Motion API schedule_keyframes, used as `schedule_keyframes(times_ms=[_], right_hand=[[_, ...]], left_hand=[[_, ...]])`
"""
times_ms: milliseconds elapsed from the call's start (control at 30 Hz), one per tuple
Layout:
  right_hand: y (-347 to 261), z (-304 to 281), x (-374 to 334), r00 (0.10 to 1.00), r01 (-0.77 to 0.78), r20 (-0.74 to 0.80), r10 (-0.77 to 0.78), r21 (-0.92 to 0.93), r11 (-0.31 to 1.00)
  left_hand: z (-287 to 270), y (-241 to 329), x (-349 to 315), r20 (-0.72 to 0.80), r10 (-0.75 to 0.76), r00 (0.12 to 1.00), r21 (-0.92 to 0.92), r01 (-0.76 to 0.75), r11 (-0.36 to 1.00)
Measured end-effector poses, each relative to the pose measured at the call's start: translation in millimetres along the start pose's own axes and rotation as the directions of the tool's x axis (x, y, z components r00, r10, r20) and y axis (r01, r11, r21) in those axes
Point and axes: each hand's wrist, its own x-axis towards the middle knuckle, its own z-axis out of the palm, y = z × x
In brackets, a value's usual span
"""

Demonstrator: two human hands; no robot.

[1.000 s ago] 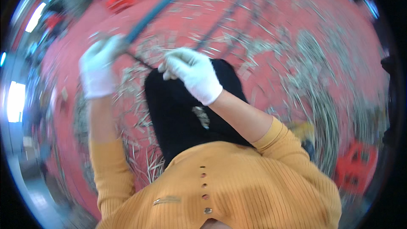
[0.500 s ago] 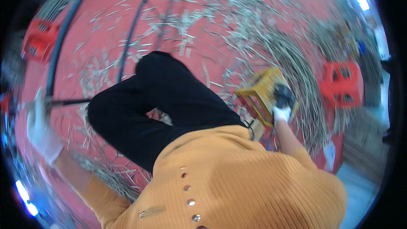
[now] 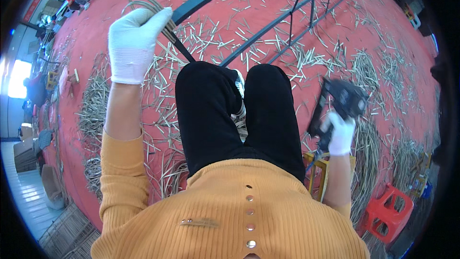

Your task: The person sits on a low stool and weaves dried plant strips around a curved metal frame. They repeatedly pick up strips, wrap them around the frame, and secure them with a staple gun.

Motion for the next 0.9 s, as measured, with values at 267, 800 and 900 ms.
schedule_keyframes(times_ms=[267,800,900], right_hand=[[-84.5,169.0,38.7,0.627,0.582,0.516,-0.584,0.188,0.791],[-65.5,224.9,40.3,0.415,0.792,0.450,-0.791,0.249,0.557],[-67.0,224.3,40.6,0.417,0.772,0.477,-0.774,0.263,0.578]], left_hand=[[3.7,9.4,-12.9,-0.043,-0.015,0.999,0.071,0.018,0.997],[0.6,8.3,-12.2,0.016,-0.046,0.999,0.065,0.045,0.997],[2.8,6.4,-12.6,-0.033,0.055,0.998,-0.013,-0.056,0.998]])
